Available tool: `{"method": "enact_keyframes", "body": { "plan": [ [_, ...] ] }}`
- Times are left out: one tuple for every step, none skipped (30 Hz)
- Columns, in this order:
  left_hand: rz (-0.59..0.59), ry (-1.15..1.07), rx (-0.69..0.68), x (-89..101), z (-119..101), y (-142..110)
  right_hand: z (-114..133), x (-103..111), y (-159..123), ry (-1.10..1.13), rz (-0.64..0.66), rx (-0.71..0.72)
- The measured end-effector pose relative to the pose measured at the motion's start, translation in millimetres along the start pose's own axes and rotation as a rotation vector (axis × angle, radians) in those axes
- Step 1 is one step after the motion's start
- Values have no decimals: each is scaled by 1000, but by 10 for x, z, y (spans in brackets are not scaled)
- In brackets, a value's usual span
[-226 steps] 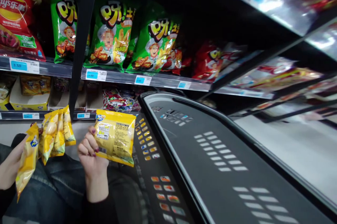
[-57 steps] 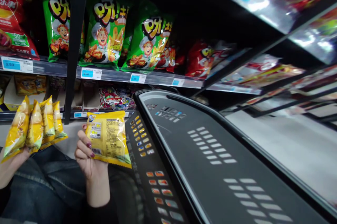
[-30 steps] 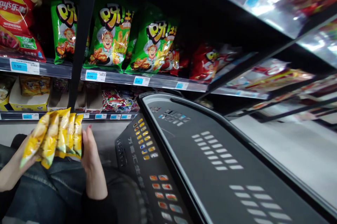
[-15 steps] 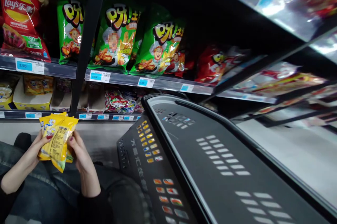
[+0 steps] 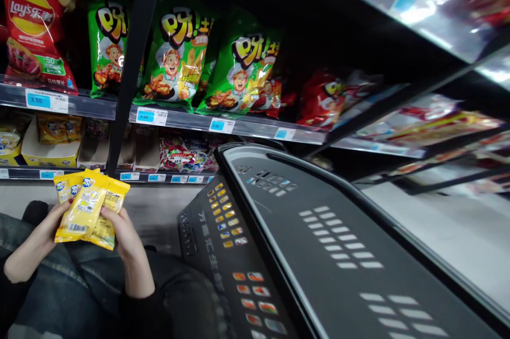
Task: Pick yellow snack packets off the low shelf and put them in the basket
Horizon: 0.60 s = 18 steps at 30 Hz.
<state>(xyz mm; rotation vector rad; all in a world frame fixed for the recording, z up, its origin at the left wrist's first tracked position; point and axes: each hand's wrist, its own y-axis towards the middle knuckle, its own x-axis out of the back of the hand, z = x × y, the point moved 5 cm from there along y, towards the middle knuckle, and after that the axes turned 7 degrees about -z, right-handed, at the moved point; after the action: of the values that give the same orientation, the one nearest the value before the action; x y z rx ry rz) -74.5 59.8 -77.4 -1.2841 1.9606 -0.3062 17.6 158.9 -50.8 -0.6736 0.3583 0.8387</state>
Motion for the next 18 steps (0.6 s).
{"method": "enact_keyframes", "body": {
  "plan": [
    [13,-2,24,8,20,2,25,1,-13,-22,20,24],
    [28,3,40,15,41,2,50,0,-28,-47,41,47],
    [44,9,49,20,61,0,75,-2,-44,-75,61,68],
    [56,17,52,24,78,-3,97,-5,-60,-106,83,85],
    [65,25,52,26,93,-6,118,-9,-76,-139,101,101],
    [65,29,47,30,103,-9,137,-11,-91,-173,114,119],
    [59,26,37,33,107,-11,156,-12,-102,-209,118,146],
    [48,16,27,36,107,-13,177,-11,-110,-247,110,181],
    [34,1,18,38,105,-16,196,-8,-115,-285,94,221],
    [20,-14,12,39,102,-21,211,-3,-117,-319,73,258],
    [14,-24,13,37,102,-27,221,1,-117,-353,52,289],
    [17,-25,22,30,105,-36,227,3,-116,-387,35,310],
    [30,-17,39,19,113,-48,231,5,-116,-420,22,325],
    [46,-8,51,7,119,-61,233,4,-117,-449,16,334],
    [59,-1,56,-3,124,-73,235,-2,-119,-474,21,338],
    [60,3,58,-6,127,-84,235,-13,-123,-492,36,340],
    [53,2,61,-5,131,-93,235,-27,-127,-501,59,340],
    [36,-7,62,0,133,-100,235,-42,-132,-498,79,343]
  ]
}}
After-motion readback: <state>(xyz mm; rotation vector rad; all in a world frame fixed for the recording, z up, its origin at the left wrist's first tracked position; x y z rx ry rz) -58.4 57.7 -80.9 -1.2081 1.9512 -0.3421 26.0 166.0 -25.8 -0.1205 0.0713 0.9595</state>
